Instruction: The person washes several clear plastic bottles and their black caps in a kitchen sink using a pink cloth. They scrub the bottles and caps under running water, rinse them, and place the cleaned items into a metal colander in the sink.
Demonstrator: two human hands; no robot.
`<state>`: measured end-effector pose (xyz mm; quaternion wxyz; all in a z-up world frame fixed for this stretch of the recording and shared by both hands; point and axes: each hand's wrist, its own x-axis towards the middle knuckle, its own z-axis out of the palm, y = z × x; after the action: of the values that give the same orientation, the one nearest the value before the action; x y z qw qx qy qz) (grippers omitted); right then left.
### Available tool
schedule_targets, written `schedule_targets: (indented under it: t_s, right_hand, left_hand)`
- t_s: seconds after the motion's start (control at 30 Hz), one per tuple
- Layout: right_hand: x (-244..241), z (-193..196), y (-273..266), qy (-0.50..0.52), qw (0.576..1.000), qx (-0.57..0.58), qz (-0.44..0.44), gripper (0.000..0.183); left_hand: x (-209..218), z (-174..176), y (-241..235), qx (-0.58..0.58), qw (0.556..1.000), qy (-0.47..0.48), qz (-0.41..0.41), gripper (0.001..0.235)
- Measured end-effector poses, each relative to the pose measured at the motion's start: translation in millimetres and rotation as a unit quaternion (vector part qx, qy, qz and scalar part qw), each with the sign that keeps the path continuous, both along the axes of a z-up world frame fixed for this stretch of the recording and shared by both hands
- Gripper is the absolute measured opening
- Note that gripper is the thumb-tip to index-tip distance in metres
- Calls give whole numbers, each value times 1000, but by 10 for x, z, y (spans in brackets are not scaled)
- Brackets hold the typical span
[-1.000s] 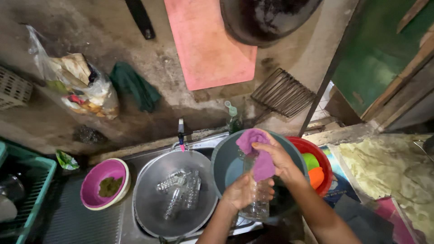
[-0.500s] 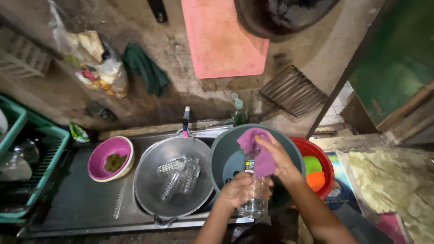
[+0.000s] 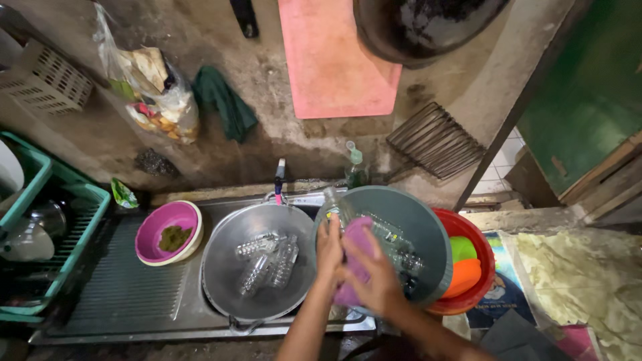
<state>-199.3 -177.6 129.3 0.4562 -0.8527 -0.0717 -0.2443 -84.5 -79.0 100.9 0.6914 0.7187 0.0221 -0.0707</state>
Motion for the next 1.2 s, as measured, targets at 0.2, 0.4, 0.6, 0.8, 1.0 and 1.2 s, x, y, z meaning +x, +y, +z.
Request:
schedule_targets:
  t_s: [0.2,0.4,0.6,0.8,1.0,1.2]
  right_hand:
    - [606,160,-356,19,995,34,-97,51]
    - [604,126,-265,159,838,516,-79,46]
    - [245,169,135,-79,989,-89,-89,56]
    - [1057,387,-300,15,976,212,-37,58]
    - [1370,204,-673,203,776,595,56,50]
    - [1512,4,-612,33,907,396,-143,50]
  left_hand:
    - [-278,154,-118,-274,932,197,-130,63]
    - [-133,294,-119,-279,946,120,-111,60]
    - [84,83,36,-205,972,48,-103,58]
    - [-18,-13,159,-302,902,176,-252,61]
    - [49,159,250,-429,761,275,-401,72]
    - [257,395,301,176,923,-187,-285,101]
